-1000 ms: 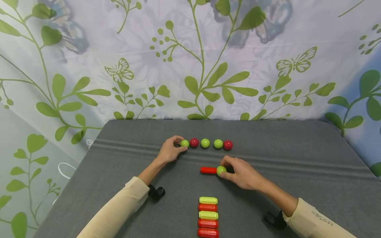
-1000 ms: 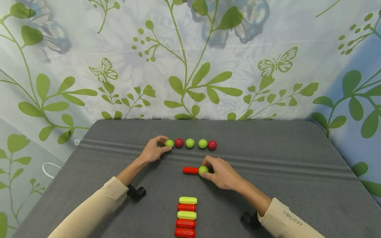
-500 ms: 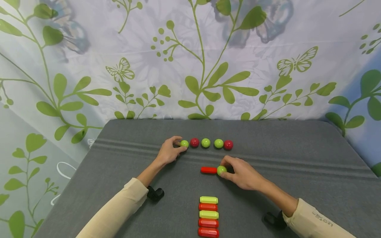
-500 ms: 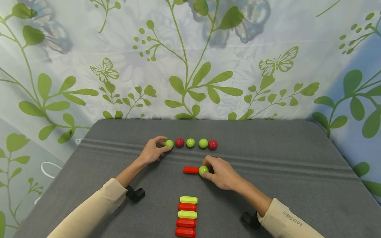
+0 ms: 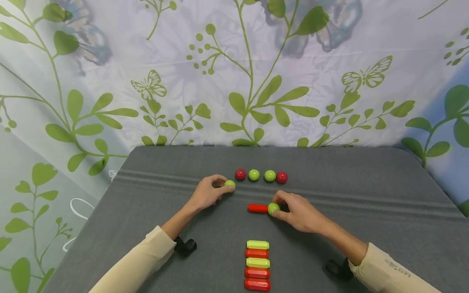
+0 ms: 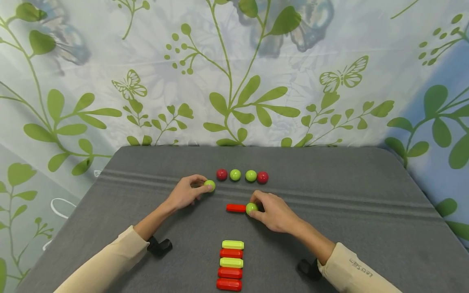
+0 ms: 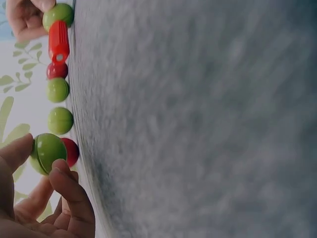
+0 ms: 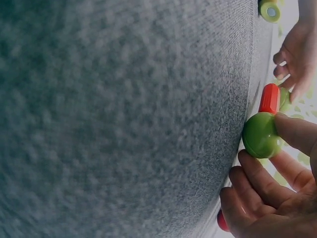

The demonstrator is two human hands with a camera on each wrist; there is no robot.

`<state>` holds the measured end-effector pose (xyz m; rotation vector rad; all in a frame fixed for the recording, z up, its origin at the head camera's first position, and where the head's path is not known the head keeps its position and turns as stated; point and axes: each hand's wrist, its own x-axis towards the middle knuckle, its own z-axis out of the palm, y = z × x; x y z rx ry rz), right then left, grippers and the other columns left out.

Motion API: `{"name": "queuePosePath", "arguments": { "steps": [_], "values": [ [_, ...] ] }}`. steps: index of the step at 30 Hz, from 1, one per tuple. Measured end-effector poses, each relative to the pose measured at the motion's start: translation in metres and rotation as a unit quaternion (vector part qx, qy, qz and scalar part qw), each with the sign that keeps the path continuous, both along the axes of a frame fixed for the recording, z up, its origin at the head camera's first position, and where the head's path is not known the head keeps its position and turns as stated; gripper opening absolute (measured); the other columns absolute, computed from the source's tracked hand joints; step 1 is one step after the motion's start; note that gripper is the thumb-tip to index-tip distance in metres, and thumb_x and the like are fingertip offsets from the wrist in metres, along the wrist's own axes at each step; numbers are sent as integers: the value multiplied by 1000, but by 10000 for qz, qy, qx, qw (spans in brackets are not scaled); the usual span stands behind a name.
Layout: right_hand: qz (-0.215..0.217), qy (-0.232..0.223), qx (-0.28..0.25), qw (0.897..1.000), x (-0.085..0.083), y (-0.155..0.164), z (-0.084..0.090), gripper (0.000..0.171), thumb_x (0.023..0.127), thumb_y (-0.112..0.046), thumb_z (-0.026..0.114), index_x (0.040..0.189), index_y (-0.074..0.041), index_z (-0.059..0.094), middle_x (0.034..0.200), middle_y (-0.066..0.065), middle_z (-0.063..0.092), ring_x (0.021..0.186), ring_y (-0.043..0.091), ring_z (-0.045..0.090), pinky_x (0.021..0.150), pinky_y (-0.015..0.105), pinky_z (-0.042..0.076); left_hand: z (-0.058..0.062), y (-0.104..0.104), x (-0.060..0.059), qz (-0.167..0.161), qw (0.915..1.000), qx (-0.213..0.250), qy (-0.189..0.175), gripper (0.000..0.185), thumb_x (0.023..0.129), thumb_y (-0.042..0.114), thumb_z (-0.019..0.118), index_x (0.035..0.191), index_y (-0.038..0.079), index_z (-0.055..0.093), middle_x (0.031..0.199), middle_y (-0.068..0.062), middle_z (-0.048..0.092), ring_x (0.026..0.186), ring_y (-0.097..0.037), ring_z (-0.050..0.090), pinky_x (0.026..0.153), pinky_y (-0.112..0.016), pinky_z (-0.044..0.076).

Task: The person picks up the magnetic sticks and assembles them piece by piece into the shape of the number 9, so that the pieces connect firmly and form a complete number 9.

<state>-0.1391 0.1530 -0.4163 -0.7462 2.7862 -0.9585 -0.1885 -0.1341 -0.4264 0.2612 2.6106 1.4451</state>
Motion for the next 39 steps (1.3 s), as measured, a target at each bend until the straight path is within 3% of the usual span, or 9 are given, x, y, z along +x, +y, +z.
{"name": "queuePosePath", "arguments": {
  "steps": [15, 30, 39],
  "values": [
    [102, 146, -18, 9998, 0, 1, 0, 19, 84, -25, 68, 98, -16, 57, 92, -7, 60, 87, 16, 57, 76, 40, 44, 2, 17, 25, -1109, 9936, -199, 40, 35, 85, 35, 65, 110, 11, 61, 91, 1, 60, 65, -14, 58, 58, -31, 47],
    [33, 187, 36, 9998, 1, 1, -1, 20, 83, -23, 68, 98, -16, 57, 93, -6, 60, 88, 17, 56, 78, 42, 44, 1, 23, 29, -1356, 9906, -167, 5, 31, 85, 29, 67, 106, 8, 61, 90, -1, 61, 63, -12, 58, 55, -29, 47],
    [7, 74, 46, 10000, 2, 0, 2, 21, 84, -23, 67, 101, -15, 58, 94, -5, 59, 89, 16, 56, 78, 40, 43, 2, 22, 31, -1489, 9884, -294, 31, 31, 83, 26, 69, 110, 11, 60, 91, 0, 59, 60, -12, 56, 53, -29, 47]
  ]
}}
